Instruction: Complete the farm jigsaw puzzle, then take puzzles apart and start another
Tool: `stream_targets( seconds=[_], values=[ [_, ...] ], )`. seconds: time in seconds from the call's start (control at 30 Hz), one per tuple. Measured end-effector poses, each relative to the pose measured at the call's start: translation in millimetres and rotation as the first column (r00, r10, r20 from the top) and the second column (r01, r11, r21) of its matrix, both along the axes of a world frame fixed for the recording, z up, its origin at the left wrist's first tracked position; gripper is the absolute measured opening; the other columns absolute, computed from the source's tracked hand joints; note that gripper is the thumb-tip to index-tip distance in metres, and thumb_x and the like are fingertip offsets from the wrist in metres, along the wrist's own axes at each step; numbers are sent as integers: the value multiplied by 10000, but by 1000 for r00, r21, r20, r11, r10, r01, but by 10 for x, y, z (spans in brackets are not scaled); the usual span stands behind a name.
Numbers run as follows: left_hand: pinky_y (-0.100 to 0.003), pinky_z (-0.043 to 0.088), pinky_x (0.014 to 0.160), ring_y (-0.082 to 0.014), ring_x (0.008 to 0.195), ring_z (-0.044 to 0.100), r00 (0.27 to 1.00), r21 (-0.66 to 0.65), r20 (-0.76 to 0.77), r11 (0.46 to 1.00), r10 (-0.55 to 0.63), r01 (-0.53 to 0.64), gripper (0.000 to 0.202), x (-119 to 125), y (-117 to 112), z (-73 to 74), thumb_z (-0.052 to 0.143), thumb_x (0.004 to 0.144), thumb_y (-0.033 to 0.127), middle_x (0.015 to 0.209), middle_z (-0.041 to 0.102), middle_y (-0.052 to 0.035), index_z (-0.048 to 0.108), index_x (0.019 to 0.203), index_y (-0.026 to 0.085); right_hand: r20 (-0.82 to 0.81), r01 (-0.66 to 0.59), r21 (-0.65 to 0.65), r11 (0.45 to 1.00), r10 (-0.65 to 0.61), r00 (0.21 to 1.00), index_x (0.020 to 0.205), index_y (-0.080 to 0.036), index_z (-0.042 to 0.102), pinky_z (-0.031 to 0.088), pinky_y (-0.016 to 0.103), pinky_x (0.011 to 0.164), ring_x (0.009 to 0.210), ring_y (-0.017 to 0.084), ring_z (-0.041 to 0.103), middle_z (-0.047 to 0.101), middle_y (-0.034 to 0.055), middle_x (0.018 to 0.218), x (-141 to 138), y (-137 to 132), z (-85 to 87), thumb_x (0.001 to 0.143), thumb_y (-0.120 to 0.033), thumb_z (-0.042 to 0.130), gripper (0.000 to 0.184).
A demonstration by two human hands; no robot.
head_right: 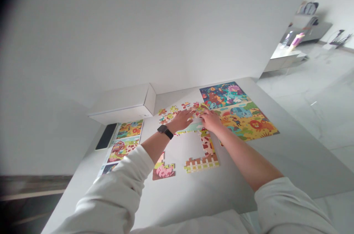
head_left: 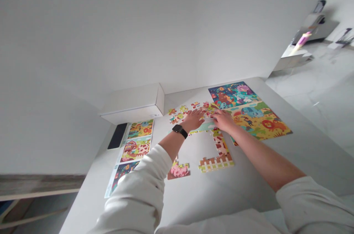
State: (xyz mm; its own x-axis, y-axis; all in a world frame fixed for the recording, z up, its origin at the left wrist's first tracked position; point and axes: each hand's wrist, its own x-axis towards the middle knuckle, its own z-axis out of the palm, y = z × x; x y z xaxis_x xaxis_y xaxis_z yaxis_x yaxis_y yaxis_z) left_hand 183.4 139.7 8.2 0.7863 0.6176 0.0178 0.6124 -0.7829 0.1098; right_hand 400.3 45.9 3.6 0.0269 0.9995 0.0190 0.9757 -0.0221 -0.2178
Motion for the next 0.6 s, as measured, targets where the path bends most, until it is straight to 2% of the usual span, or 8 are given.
stream_targets(
  seconds=[0.1,0.23,0.37,0.5,0.6],
  values=[
    [-552,411,1261,-316,1476,564,1000,4,-22,1000,-12,12,502,36,3,3,559,1068,374,1632,595,-85,598,1564,306,-4,15,34,999,-15,1000,1396,-272,759,493,474,1139,1331,339,624,671,128,1460,66,-8,47,1047,-252,573,397],
    [-550,428,1231,-335,1421,597,999,25,-41,999,34,-33,495,-90,29,8,561,1058,392,1583,633,-106,631,1529,260,6,43,74,996,-43,999,1506,-245,674,469,476,1181,1399,337,587,646,134,1533,197,88,64,1047,-237,542,478],
    [-547,416,1230,-333,1438,579,994,26,-52,995,94,-93,476,-215,42,7,535,1063,385,1599,617,-104,642,1507,251,18,48,42,998,-49,999,1572,-235,608,425,476,1229,1490,332,524,578,117,1638,262,251,25,1053,-236,525,526],
    [-540,419,1232,-329,1456,564,994,34,-68,995,90,-88,412,-239,20,31,540,1064,390,1624,591,-102,695,1420,252,37,53,25,998,-54,998,1497,-257,682,418,489,1223,1455,339,549,605,109,1605,239,278,0,1074,-267,497,462],
    [-525,425,1244,-325,1471,556,995,47,-41,995,87,-85,429,-157,4,53,552,1064,396,1648,564,-118,677,1445,243,41,47,43,998,-49,998,1401,-254,753,418,481,1210,1377,338,594,659,134,1505,235,174,7,1070,-291,521,406]
  ],
)
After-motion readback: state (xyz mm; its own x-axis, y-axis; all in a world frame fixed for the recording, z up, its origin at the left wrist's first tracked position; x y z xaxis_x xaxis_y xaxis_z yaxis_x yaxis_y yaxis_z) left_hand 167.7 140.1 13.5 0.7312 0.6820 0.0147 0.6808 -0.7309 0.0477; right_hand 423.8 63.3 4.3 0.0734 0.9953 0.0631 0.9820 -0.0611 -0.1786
